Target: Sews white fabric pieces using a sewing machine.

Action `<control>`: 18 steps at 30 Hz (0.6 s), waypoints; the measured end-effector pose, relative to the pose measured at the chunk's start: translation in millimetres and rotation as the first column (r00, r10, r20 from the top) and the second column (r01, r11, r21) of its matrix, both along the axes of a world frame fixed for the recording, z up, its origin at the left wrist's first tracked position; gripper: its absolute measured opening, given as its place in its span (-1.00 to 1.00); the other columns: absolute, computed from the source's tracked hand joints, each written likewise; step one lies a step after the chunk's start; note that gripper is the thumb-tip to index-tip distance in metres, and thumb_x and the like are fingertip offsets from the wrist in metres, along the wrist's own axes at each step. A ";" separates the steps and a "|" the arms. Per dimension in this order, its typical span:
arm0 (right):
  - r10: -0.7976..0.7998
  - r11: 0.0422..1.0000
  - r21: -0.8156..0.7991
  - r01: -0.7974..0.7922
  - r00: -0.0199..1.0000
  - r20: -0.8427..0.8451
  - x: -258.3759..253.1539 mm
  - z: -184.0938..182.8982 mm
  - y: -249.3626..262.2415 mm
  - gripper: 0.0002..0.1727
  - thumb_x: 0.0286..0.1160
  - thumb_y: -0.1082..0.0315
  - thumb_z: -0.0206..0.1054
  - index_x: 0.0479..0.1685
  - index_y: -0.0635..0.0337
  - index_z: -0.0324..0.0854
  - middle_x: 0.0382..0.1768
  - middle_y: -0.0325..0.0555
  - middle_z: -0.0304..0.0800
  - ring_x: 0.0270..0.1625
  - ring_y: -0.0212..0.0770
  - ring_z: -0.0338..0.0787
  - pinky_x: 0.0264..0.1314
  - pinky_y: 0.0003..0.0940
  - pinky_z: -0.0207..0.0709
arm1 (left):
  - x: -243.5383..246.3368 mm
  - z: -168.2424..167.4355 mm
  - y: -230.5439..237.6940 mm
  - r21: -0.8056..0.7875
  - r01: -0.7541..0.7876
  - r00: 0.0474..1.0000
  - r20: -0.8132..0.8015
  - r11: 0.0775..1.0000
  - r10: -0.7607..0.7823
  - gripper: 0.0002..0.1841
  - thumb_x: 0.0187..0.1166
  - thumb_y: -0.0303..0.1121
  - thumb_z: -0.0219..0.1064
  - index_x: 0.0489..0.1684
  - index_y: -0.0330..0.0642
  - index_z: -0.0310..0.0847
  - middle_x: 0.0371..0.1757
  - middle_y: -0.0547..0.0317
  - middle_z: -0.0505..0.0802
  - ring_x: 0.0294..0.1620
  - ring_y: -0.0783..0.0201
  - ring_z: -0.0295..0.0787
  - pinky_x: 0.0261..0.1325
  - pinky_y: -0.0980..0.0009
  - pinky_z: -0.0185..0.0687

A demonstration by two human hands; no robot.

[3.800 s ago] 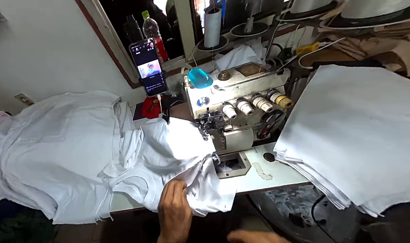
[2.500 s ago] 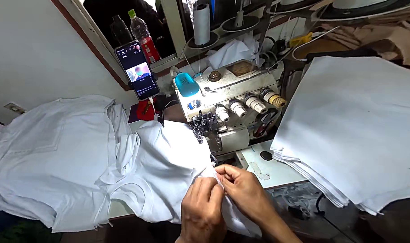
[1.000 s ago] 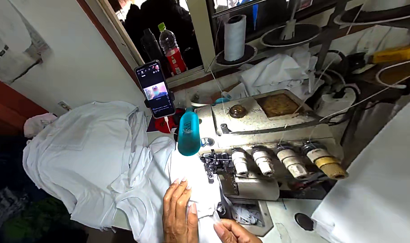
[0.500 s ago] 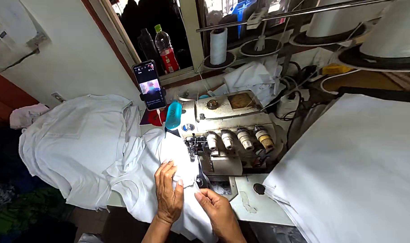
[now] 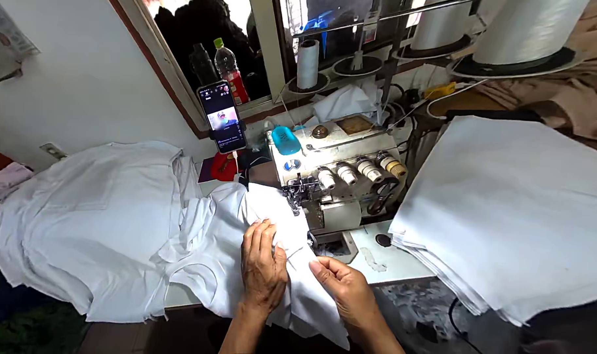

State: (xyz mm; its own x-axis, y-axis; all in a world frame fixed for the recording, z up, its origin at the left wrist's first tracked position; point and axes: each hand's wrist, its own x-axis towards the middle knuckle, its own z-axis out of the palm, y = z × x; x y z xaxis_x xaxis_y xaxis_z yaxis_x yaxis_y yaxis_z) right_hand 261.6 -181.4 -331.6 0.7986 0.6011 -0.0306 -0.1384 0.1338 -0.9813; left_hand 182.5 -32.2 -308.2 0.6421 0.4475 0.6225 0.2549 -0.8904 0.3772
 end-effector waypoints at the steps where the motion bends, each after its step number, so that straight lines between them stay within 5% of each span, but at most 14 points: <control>1: -0.010 1.000 0.006 0.010 1.000 -0.007 -0.9 2.4 -1.0 -0.82 0.56 0.31 0.35 -0.23 0.18 0.83 -0.49 -0.31 0.81 -0.43 -0.50 0.73 -0.35 -0.59 0.60 | -0.6 3.2 -2.2 -0.012 -0.007 1.000 -0.023 1.000 0.007 -0.59 0.59 -0.28 0.07 0.13 -0.25 0.82 0.30 -0.03 0.84 0.48 -0.12 0.65 0.54 -0.01 0.49; 11: -0.040 0.999 -0.003 0.040 0.998 -0.051 -4.0 -3.9 -13.6 -0.83 0.56 0.32 0.36 -0.23 0.19 0.84 -0.46 -0.28 0.83 -0.40 -0.49 0.75 -0.30 -0.59 0.62 | -4.6 3.1 -5.9 0.066 -0.016 0.992 -0.126 0.998 0.024 -0.52 0.68 -0.14 0.03 0.24 -0.25 0.77 0.41 -0.09 0.79 0.55 -0.20 0.58 0.55 -0.08 0.47; 18: -0.080 0.997 0.006 0.080 0.995 -0.051 -6.5 6.8 -16.8 -0.83 0.57 0.34 0.34 -0.22 0.20 0.82 -0.45 -0.27 0.84 -0.40 -0.48 0.78 -0.31 -0.59 0.66 | -3.4 13.0 -7.3 0.094 -0.034 0.986 -0.162 0.995 0.049 -0.50 0.71 -0.08 0.01 0.13 -0.20 0.84 0.34 -0.02 0.84 0.45 -0.14 0.69 0.55 -0.15 0.44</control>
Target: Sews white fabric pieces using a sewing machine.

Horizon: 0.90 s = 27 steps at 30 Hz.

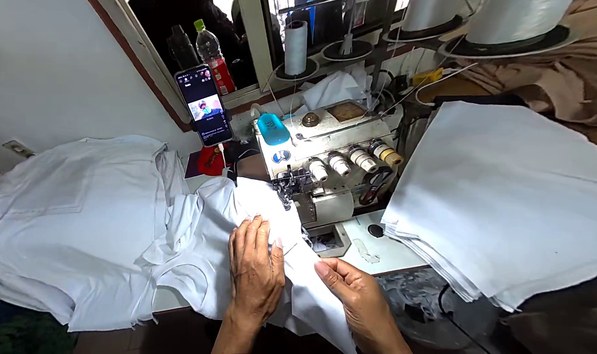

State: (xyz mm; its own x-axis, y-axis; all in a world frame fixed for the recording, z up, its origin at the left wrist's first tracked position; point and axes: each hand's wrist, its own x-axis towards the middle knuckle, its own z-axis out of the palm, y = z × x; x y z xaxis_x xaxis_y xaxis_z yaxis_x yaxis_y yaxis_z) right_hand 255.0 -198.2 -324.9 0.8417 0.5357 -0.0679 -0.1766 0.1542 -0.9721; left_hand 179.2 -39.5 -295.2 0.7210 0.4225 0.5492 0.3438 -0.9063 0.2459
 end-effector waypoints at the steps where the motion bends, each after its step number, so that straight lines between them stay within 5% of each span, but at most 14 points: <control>1: -0.007 1.000 0.004 0.007 1.000 -0.011 -0.6 2.4 -1.6 -0.83 0.57 0.35 0.34 -0.21 0.21 0.83 -0.44 -0.26 0.85 -0.39 -0.47 0.79 -0.30 -0.58 0.67 | 0.1 2.0 -1.2 0.009 -0.003 1.000 -0.013 1.000 0.003 -0.51 0.71 -0.08 0.01 0.12 -0.19 0.84 0.33 0.00 0.85 0.44 -0.13 0.70 0.56 -0.13 0.44; 9: -0.056 0.998 -0.019 0.055 0.996 -0.067 3.5 14.6 8.8 -0.84 0.59 0.43 0.32 -0.16 0.24 0.83 -0.41 -0.26 0.88 -0.36 -0.48 0.83 -0.28 -0.59 0.72 | 18.4 16.7 13.9 -0.049 0.008 0.991 -0.135 0.999 -0.014 -0.52 0.71 -0.10 0.02 0.26 -0.12 0.81 0.43 0.08 0.80 0.55 -0.03 0.63 0.61 -0.09 0.42; 12: -0.082 0.996 -0.036 0.082 0.996 -0.016 11.6 9.8 36.5 -0.82 0.58 0.37 0.32 -0.16 0.19 0.85 -0.40 -0.29 0.89 -0.33 -0.48 0.84 -0.25 -0.56 0.73 | 43.1 22.9 52.9 -0.172 0.095 0.975 -0.183 0.980 -0.127 -0.53 0.69 -0.14 0.09 0.42 -0.11 0.71 0.58 0.14 0.68 0.70 0.05 0.46 0.75 -0.08 0.22; 15: -0.157 0.987 -0.040 0.157 0.987 -0.019 10.6 12.2 58.5 -0.83 0.59 0.36 0.35 -0.26 0.18 0.86 -0.50 -0.29 0.84 -0.43 -0.47 0.79 -0.37 -0.56 0.66 | 66.1 26.4 91.3 -0.254 0.238 0.955 -0.113 0.937 -0.274 -0.58 0.79 -0.14 0.13 0.37 -0.17 0.73 0.58 0.14 0.68 0.75 0.15 0.37 0.85 0.05 0.04; 19: -0.152 0.988 0.014 0.153 0.986 -0.063 2.5 9.6 55.7 -0.85 0.57 0.41 0.37 -0.19 0.25 0.85 -0.45 -0.23 0.87 -0.40 -0.45 0.82 -0.32 -0.58 0.70 | 33.4 13.7 76.5 -0.080 0.064 0.972 0.229 0.995 -0.044 -0.68 0.62 -0.34 0.21 0.17 -0.24 0.81 0.34 0.05 0.84 0.35 0.21 0.76 0.39 0.23 0.65; 22: -0.043 0.996 0.074 0.059 0.978 -0.203 -6.1 9.3 38.9 -0.87 0.54 0.41 0.37 -0.17 0.27 0.81 -0.47 -0.18 0.85 -0.50 -0.41 0.78 -0.45 -0.54 0.67 | -37.5 -14.8 20.1 -0.390 -0.102 0.984 0.096 0.915 0.150 -0.40 0.54 -0.17 0.38 0.44 -0.48 0.53 0.26 -0.23 0.75 -0.28 0.31 0.71 -0.26 0.32 0.67; 23: -0.004 0.995 0.096 0.030 0.965 -0.264 -7.5 11.3 35.2 -0.86 0.55 0.40 0.37 -0.18 0.28 0.79 -0.50 -0.15 0.83 -0.58 -0.39 0.75 -0.60 -0.52 0.62 | -53.3 -26.0 8.1 -0.487 -0.127 0.988 0.019 0.864 0.156 -0.38 0.44 -0.24 0.48 0.39 -0.55 0.54 0.15 -0.30 0.78 -0.39 0.20 0.73 -0.33 0.20 0.70; 25: 0.068 0.989 0.144 -0.018 0.933 -0.354 -9.7 13.3 30.2 -0.86 0.59 0.39 0.34 -0.18 0.31 0.73 -0.52 -0.08 0.80 -0.69 -0.33 0.72 -0.77 -0.47 0.58 | -69.1 -33.9 14.2 -0.507 -0.137 0.990 -0.039 0.851 0.136 -0.68 0.25 -0.47 0.46 -0.05 -0.47 0.77 -0.26 -0.07 0.87 -0.47 0.20 0.81 -0.36 0.19 0.78; 27: 0.065 0.992 0.127 -0.024 0.941 -0.331 -11.2 13.0 28.9 -0.85 0.59 0.39 0.37 -0.20 0.33 0.74 -0.48 -0.04 0.84 -0.61 -0.29 0.79 -0.68 -0.43 0.68 | -74.4 -2.1 46.8 -0.560 -0.169 0.974 0.032 0.811 0.226 -0.76 0.37 -0.55 0.37 -0.04 -0.38 0.77 -0.22 0.04 0.90 -0.34 0.28 0.88 -0.23 0.23 0.87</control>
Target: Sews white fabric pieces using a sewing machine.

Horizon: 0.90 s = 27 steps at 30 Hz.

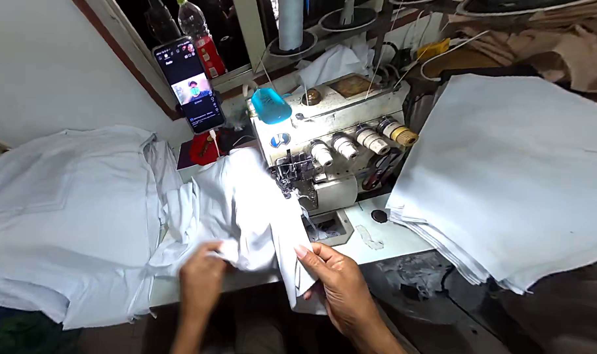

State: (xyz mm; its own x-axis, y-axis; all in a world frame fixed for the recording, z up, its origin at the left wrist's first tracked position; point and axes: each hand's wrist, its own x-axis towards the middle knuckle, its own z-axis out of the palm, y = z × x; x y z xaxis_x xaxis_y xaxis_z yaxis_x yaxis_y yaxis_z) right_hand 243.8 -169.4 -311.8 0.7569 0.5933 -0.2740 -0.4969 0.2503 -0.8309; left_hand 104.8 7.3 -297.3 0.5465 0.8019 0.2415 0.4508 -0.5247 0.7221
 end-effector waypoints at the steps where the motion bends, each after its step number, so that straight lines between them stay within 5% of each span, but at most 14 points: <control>1: -0.022 0.999 -0.027 0.023 0.999 0.042 -1.0 -0.5 -0.1 -0.85 0.57 0.39 0.39 -0.20 0.33 0.76 -0.45 -0.04 0.86 -0.52 -0.28 0.84 -0.55 -0.42 0.75 | -1.2 16.1 19.0 0.055 -0.086 0.994 0.072 0.995 0.081 -0.76 0.42 -0.55 0.39 0.01 -0.39 0.76 -0.07 -0.04 0.89 -0.14 0.20 0.90 -0.04 0.13 0.85; 3: -0.064 0.996 -0.059 0.069 0.994 0.092 -3.0 -2.4 -0.1 -0.85 0.56 0.40 0.41 -0.20 0.33 0.82 -0.39 -0.03 0.89 -0.37 -0.26 0.88 -0.30 -0.38 0.79 | -2.2 35.8 41.2 0.151 -0.143 0.982 0.145 0.978 0.121 -0.56 0.52 -0.48 0.41 0.37 -0.46 0.57 0.44 -0.31 0.67 0.43 -0.11 0.67 0.41 -0.10 0.64; 4: -0.075 0.995 -0.057 0.080 0.994 0.084 -4.9 -2.3 -0.1 -0.84 0.58 0.42 0.39 -0.19 0.35 0.83 -0.39 -0.01 0.90 -0.37 -0.24 0.89 -0.31 -0.36 0.81 | -1.0 40.0 35.8 0.220 -0.105 0.988 0.131 0.970 0.078 -0.46 0.53 -0.42 0.38 0.48 -0.49 0.49 0.61 -0.39 0.49 0.63 -0.22 0.44 0.54 -0.16 0.48; 5: -0.077 0.996 -0.048 0.079 0.995 0.058 -7.2 -0.5 -0.3 -0.82 0.62 0.43 0.35 -0.18 0.38 0.81 -0.41 0.01 0.90 -0.43 -0.21 0.90 -0.40 -0.34 0.83 | 2.1 39.6 18.3 0.319 -0.056 0.994 0.106 0.946 0.024 -0.46 0.53 -0.33 0.36 0.45 -0.48 0.54 0.61 -0.40 0.50 0.66 -0.23 0.42 0.57 -0.11 0.47; 7: -0.059 0.998 -0.036 0.059 0.998 -0.001 -11.3 3.8 -3.0 -0.77 0.70 0.42 0.25 -0.11 0.41 0.77 -0.38 0.03 0.90 -0.45 -0.18 0.90 -0.42 -0.30 0.84 | 11.3 26.1 -36.3 0.456 0.115 0.979 0.099 0.882 -0.179 -0.58 0.50 -0.22 0.36 0.18 -0.35 0.77 0.39 -0.30 0.73 0.54 -0.11 0.58 0.55 0.04 0.52; 10: -0.054 0.998 -0.037 0.054 0.998 0.014 -13.7 4.4 -7.3 -0.75 0.73 0.41 0.21 -0.09 0.39 0.78 -0.36 -0.03 0.89 -0.38 -0.25 0.89 -0.30 -0.37 0.83 | 30.4 -1.7 -82.2 0.505 0.336 0.914 0.029 0.795 -0.405 -0.67 0.42 -0.23 0.42 0.11 -0.10 0.84 0.34 -0.17 0.78 0.53 -0.10 0.59 0.57 0.03 0.51; 14: -0.052 0.998 -0.021 0.053 0.998 0.045 -16.0 4.3 -8.2 -0.76 0.72 0.46 0.18 -0.07 0.43 0.76 -0.29 0.01 0.90 -0.27 -0.23 0.91 -0.11 -0.35 0.84 | 44.7 -15.6 -73.5 0.553 0.318 0.920 0.015 0.770 -0.391 -0.70 0.34 -0.33 0.41 0.02 -0.13 0.88 0.28 -0.10 0.83 0.46 -0.10 0.66 0.51 0.07 0.58; 20: -0.099 0.994 -0.036 0.103 0.990 0.101 -20.7 1.4 -5.0 -0.80 0.67 0.50 0.22 -0.02 0.45 0.73 -0.30 0.04 0.90 -0.32 -0.19 0.92 -0.22 -0.34 0.86 | 35.8 -16.8 -65.9 0.428 0.275 0.893 0.218 0.861 -0.394 -0.89 0.48 -0.42 0.45 -0.26 -0.18 0.92 0.10 -0.07 0.89 0.37 0.07 0.75 0.50 0.30 0.63; 24: -0.092 0.895 -0.323 0.309 0.834 0.544 -23.4 -9.4 -11.4 -0.81 0.48 0.23 0.45 -0.08 0.12 0.80 -0.51 -0.39 0.85 -0.51 -0.51 0.80 -0.44 -0.56 0.72 | 36.8 9.2 -78.7 0.618 0.235 0.950 0.018 0.750 -0.313 -0.82 0.48 -0.33 0.36 -0.23 0.01 0.95 0.11 0.03 0.91 0.34 -0.02 0.76 0.43 0.13 0.64; 27: -0.065 0.862 -0.343 0.373 0.753 0.655 -26.4 -4.3 -16.4 -0.84 0.47 0.19 0.43 -0.16 0.04 0.83 -0.59 -0.53 0.78 -0.61 -0.69 0.63 -0.56 -0.70 0.48 | 44.0 29.9 -106.0 0.739 0.197 0.978 -0.101 0.644 -0.184 -0.78 0.48 -0.24 0.32 -0.29 0.02 0.94 0.00 0.13 0.95 0.18 0.00 0.83 0.36 0.07 0.63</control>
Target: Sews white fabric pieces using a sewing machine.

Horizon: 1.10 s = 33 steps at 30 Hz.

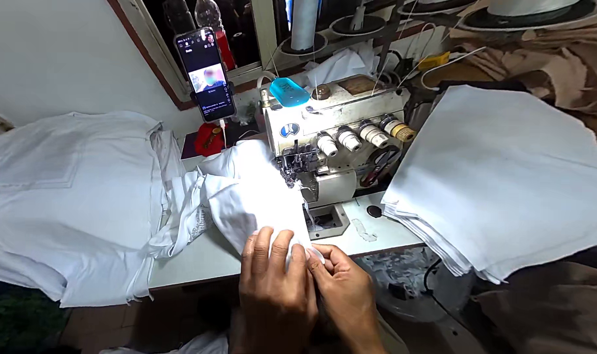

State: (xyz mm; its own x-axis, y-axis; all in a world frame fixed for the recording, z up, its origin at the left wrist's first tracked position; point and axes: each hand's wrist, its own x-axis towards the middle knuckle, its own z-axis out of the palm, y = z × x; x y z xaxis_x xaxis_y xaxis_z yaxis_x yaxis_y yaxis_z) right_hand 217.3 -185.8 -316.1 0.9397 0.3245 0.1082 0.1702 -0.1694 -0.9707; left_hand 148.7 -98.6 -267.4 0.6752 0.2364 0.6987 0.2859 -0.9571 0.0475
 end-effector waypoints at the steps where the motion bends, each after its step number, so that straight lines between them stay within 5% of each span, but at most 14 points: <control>1: 0.021 0.999 0.027 -0.021 1.000 -0.011 -1.4 1.5 -1.5 -0.85 0.50 0.22 0.41 -0.16 0.05 0.83 -0.59 -0.52 0.77 -0.62 -0.70 0.61 -0.58 -0.72 0.46 | 2.4 1.0 -6.1 0.028 -0.032 0.999 -0.023 0.999 0.033 -0.78 0.47 -0.24 0.31 -0.34 0.00 0.92 -0.10 0.18 0.95 0.08 0.06 0.85 0.30 0.11 0.64; 4: 0.126 0.982 0.157 -0.109 0.987 -0.102 -4.1 -0.3 -7.7 -0.83 0.59 0.31 0.30 -0.12 0.12 0.80 -0.58 -0.47 0.76 -0.58 -0.63 0.65 -0.54 -0.69 0.51 | 4.1 -11.0 -10.1 -0.039 -0.004 0.999 -0.038 0.999 0.003 -0.82 0.46 -0.26 0.35 -0.37 -0.06 0.88 -0.22 0.21 0.93 -0.13 0.21 0.85 0.10 0.26 0.69; 9: 0.290 0.896 0.420 -0.145 0.907 -0.306 -0.7 -2.4 -15.2 -0.83 0.54 0.48 0.23 -0.10 0.26 0.74 -0.44 -0.26 0.84 -0.37 -0.43 0.82 -0.27 -0.55 0.72 | -5.9 -37.7 -1.1 -0.308 0.269 0.963 0.108 0.912 -0.248 -0.79 0.46 -0.43 0.37 -0.06 -0.15 0.90 -0.01 0.07 0.89 0.12 0.23 0.80 0.27 0.37 0.70; 16: 0.256 0.903 0.411 -0.129 0.928 -0.272 -4.6 -3.9 -20.5 -0.86 0.52 0.48 0.22 -0.20 0.20 0.72 -0.54 -0.34 0.79 -0.48 -0.49 0.76 -0.37 -0.58 0.67 | -9.5 -39.1 2.3 -0.210 0.326 0.944 0.133 0.922 -0.304 -0.86 0.51 -0.39 0.43 -0.13 -0.10 0.92 -0.15 0.15 0.86 0.00 0.28 0.77 0.19 0.40 0.68; 24: 0.308 0.865 0.483 -0.133 0.902 -0.304 0.5 0.0 -19.7 -0.83 0.54 0.51 0.22 -0.14 0.31 0.74 -0.45 -0.22 0.85 -0.40 -0.41 0.82 -0.28 -0.53 0.74 | -8.3 -40.9 1.7 -0.276 0.297 0.953 0.135 0.914 -0.269 -0.79 0.45 -0.41 0.47 -0.02 -0.24 0.88 -0.02 0.01 0.87 0.08 0.27 0.81 0.22 0.48 0.74; 33: 0.299 0.863 0.494 -0.108 0.896 -0.328 0.8 3.8 -21.4 -0.83 0.54 0.52 0.22 -0.12 0.34 0.73 -0.35 -0.12 0.92 -0.31 -0.28 0.93 -0.19 -0.38 0.87 | -10.3 -25.2 20.8 -0.172 0.369 0.929 0.096 0.913 -0.357 -0.83 0.51 -0.47 0.36 -0.09 -0.23 0.86 -0.16 0.06 0.83 -0.07 0.32 0.76 0.07 0.55 0.71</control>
